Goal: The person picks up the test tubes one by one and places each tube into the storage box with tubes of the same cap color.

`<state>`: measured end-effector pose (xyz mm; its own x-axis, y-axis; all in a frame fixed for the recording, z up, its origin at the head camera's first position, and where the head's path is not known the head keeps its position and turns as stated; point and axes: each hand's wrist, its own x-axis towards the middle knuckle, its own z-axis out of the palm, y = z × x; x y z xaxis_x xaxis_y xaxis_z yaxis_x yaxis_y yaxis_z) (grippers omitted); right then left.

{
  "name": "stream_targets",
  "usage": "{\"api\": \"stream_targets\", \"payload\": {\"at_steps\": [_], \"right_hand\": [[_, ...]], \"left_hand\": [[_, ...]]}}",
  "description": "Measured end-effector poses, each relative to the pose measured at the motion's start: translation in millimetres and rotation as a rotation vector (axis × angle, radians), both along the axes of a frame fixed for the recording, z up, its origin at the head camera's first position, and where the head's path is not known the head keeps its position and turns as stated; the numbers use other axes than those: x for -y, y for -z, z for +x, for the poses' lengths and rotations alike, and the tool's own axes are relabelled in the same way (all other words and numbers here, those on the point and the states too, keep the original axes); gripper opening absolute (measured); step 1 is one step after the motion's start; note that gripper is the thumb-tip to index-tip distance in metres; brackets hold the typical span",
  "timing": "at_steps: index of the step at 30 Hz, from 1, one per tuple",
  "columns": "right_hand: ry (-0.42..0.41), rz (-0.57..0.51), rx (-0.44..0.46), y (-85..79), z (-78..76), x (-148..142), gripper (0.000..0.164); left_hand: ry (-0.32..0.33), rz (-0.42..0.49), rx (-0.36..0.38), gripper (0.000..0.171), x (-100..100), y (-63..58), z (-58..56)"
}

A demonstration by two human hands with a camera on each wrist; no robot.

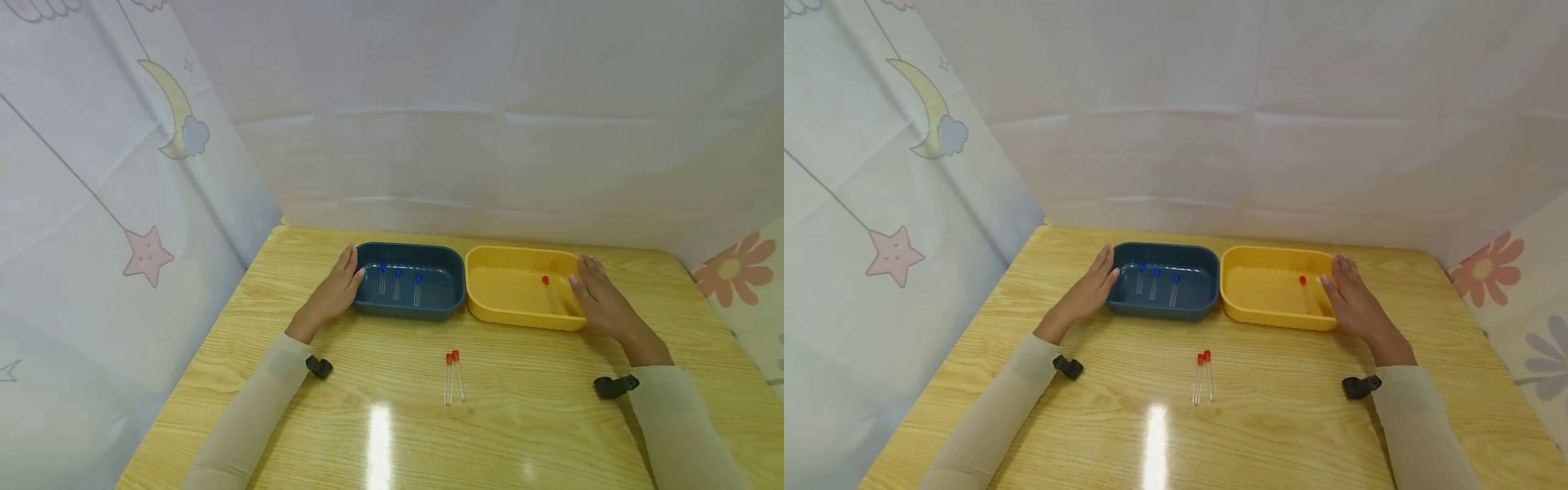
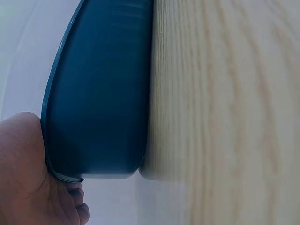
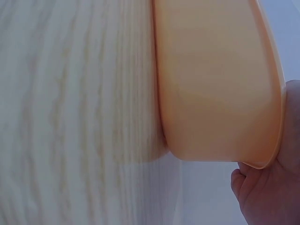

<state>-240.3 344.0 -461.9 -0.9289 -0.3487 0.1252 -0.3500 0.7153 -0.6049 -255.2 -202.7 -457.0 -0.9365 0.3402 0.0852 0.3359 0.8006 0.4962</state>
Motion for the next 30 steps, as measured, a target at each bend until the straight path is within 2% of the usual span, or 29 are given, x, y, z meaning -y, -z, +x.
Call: {"api": "stream_targets", "payload": {"at_steps": [6,10,14,22,30], "right_hand": [[0.007,-0.013,0.009,0.4,1.5,1.2,0.065],[0.001,-0.012,0.006,-0.6,-0.7,2.7,0.065],[0.001,-0.012,0.003,-2.1,-0.5,2.5,0.065],[0.011,-0.018,0.019,-1.0,-3.8,3.1,0.067],[0.02,-0.025,0.026,-1.1,0.7,0.8,0.067]], "left_hand": [[-0.017,-0.033,-0.026,0.067,0.0,-6.7,4.5],[-0.046,-0.037,-0.062,0.067,0.0,-16.2,9.1],[-0.046,-0.046,-0.095,0.068,-1.8,-24.9,10.5],[-0.019,-0.04,-0.196,0.065,-6.9,-37.5,19.3],[0.032,-0.031,-0.337,0.06,-18.5,-50.1,36.6]]}}
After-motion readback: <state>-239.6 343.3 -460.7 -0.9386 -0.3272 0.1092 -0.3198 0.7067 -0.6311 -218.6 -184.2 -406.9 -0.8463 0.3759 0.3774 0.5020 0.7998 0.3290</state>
